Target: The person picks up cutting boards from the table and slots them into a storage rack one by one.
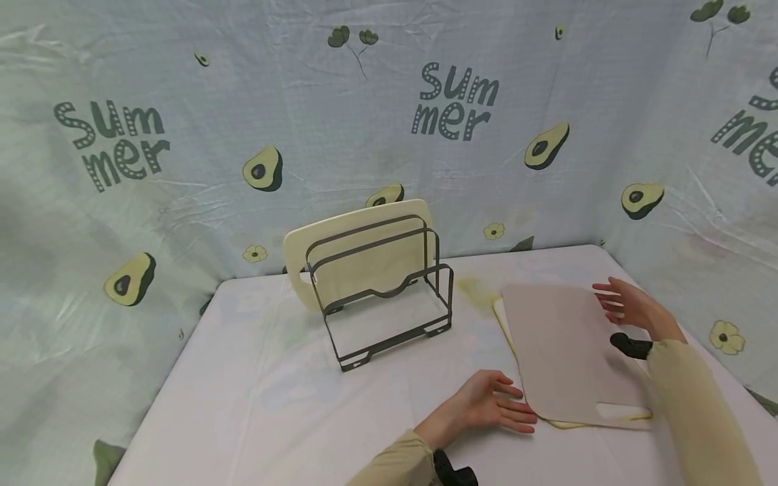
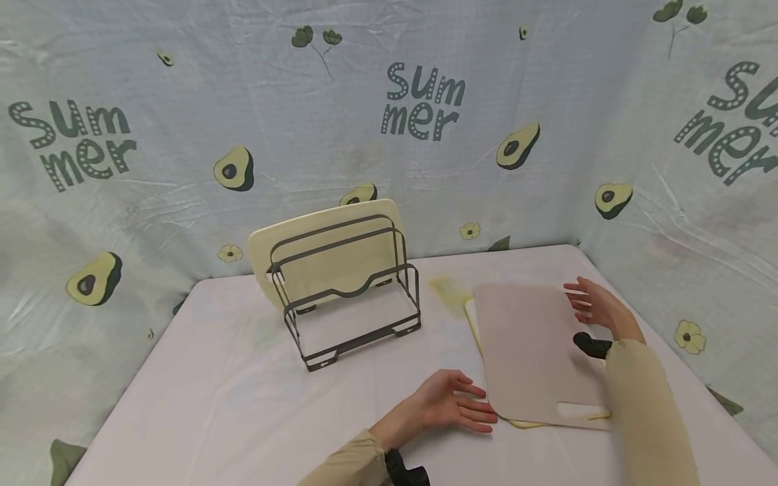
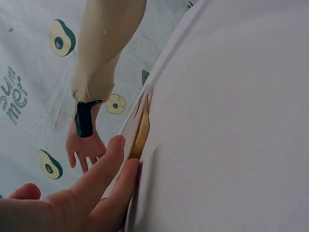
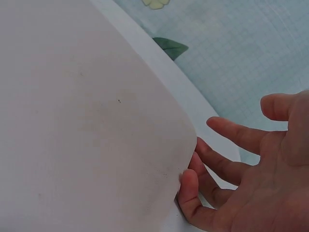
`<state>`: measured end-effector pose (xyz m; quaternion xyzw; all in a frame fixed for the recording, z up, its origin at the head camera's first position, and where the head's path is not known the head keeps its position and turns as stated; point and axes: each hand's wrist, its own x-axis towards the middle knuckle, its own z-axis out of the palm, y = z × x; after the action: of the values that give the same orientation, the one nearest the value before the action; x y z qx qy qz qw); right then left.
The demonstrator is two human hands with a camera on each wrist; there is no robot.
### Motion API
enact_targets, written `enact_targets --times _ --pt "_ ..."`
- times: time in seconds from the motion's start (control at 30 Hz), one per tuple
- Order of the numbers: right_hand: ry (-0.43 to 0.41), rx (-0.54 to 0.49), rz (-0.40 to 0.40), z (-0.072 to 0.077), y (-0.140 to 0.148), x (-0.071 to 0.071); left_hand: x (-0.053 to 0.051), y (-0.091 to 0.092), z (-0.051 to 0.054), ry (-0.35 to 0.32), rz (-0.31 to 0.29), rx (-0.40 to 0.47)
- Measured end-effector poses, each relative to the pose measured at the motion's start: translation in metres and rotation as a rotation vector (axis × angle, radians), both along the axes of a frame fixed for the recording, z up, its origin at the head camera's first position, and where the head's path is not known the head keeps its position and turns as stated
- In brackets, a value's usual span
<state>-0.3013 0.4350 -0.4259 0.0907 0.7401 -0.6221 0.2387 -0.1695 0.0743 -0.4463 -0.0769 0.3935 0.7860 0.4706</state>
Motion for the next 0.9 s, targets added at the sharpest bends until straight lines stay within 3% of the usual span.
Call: enact_targets --times 0.2,0.47,0.73,0.9 --pt "-0.008 -0.028 0.004 0.001 0.003 0.004 0.002 -0.009 0.005 0.088 0.082 -0.039" --pt "-0.04 -0.021 0.031 -0.001 0.008 0.013 -0.008 -0.033 0.011 0.16 0.224 -0.076" --pt "-0.062 0.022 0.097 -0.001 0.011 0.024 -0.016 -0.05 0.016 0.096 0.304 -0.048" --pt "-0.057 0.077 0.153 -0.001 0.01 0.028 -0.019 -0.058 0.018 0.094 0.349 -0.073"
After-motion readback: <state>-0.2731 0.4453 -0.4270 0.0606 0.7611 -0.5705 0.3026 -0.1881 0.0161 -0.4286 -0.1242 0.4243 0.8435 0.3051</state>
